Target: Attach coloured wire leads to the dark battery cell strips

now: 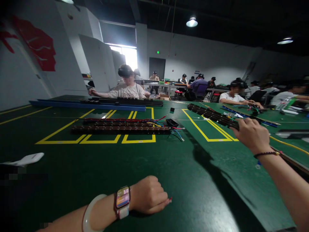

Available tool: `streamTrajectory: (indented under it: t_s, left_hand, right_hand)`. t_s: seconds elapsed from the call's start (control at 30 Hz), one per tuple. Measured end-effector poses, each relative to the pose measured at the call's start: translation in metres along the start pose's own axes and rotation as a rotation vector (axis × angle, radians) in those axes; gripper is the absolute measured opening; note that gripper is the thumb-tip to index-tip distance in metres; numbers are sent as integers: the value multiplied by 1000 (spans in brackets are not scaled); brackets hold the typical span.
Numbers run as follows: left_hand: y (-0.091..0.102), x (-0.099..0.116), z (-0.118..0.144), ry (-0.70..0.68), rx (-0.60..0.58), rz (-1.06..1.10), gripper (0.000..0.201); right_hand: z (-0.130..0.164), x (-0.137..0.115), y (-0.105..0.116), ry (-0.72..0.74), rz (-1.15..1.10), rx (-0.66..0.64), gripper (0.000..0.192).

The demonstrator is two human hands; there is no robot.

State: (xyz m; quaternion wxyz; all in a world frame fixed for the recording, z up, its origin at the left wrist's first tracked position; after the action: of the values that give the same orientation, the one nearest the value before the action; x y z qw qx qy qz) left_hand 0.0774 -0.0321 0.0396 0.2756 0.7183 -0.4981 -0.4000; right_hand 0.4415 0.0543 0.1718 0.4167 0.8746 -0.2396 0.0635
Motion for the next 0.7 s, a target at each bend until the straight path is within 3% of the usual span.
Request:
streamTrajectory:
  t_s: [0.07,0.17,0.33,0.43,0.53,0.7]
  left_hand:
    - [1,1,-1,-3,6,2,31]
    - [1,4,-2,-14,14,3,31]
    - [-1,7,0,-31,21,-6,34]
    - [-2,8,1,-39,34,-9,35]
    - [-1,8,2,-38,69,-5,35]
    - [1,11,3,-58,119,-12,34]
  right_hand:
    - [3,-19,20,-3,-118,48,40]
    - [8,-64,36,4,-371,-2,42]
    - [21,-180,54,233,-766,-81,41]
    - [30,-248,68,367,-892,-114,36]
    - [38,-305,77,463,-981,-235,33]
    - [52,-371,85,535,-1094,-387,33]
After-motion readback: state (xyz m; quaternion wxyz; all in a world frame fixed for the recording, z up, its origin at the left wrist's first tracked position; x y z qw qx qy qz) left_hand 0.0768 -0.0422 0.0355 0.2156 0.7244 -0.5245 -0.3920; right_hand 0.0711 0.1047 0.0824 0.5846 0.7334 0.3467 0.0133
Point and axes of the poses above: each hand's wrist, its own z-axis away from the middle knuckle, its own y-axis out of the back of the hand, x = y × z, the point moved 8 cm from there along -z, towards the middle knuckle, and after that the axes turned 12 degrees about -z, right-handed, at the moved point
